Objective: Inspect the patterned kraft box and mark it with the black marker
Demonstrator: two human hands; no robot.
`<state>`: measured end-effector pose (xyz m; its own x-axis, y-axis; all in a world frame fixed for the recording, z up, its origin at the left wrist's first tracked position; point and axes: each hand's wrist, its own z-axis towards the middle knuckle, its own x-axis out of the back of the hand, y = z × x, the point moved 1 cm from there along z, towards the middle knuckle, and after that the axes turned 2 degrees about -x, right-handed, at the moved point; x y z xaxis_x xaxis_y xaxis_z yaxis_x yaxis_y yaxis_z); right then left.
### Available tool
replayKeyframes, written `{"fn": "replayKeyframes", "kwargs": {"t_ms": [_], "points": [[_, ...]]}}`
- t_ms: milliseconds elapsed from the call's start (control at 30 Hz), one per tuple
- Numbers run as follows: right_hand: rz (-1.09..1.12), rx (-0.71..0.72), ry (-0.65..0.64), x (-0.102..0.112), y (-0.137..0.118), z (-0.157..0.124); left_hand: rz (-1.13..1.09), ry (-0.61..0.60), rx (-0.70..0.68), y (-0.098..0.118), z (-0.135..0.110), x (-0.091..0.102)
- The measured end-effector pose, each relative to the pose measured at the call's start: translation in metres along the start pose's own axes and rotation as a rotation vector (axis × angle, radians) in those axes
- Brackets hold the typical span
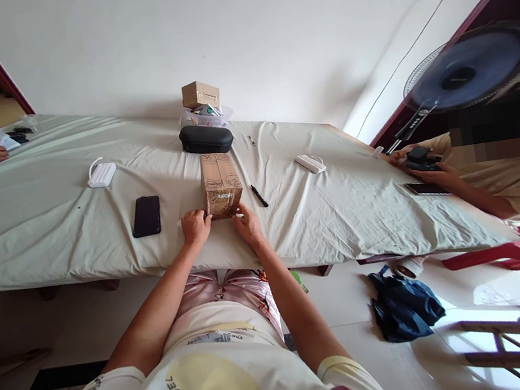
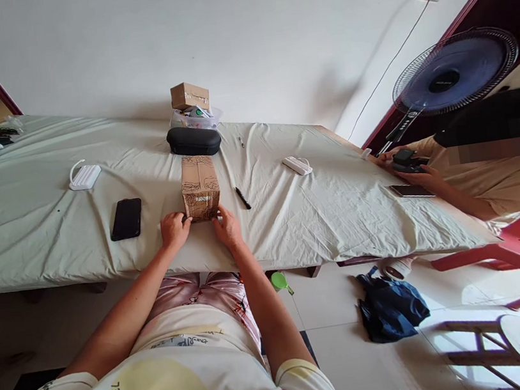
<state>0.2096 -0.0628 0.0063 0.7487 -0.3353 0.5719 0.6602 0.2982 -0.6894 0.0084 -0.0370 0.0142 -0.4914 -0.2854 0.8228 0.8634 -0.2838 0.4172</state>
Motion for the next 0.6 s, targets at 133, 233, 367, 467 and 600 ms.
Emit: {"fn": "replayKeyframes", "kwargs": {"t_ms": [133,233,367,467,600], "points": [[-0.223,-0.026,-0.032,-0.0060,0.0050,-0.0006,0.025,-0.028,0.000,0.0026,-0.0005,0.0038],[-0.275,-0.042,-0.017,-0.0082,0.0060,-0.0011,0.017,-0.043,0.000,0.0038,-0.0004,0.0055],[-0.235,-0.042,-0.003,-0.0079,0.0066,-0.0006,-0.006,-0.070,0.012,0.0035,0.0002,0.0064],[-0.175,-0.042,0.012,-0.0066,0.0073,0.0002,-0.027,-0.081,0.018,0.0023,0.0007,0.0062],[-0.084,-0.053,0.053,-0.0053,0.0089,0.0014,-0.033,-0.076,0.010,0.0004,0.0016,0.0048]]}}
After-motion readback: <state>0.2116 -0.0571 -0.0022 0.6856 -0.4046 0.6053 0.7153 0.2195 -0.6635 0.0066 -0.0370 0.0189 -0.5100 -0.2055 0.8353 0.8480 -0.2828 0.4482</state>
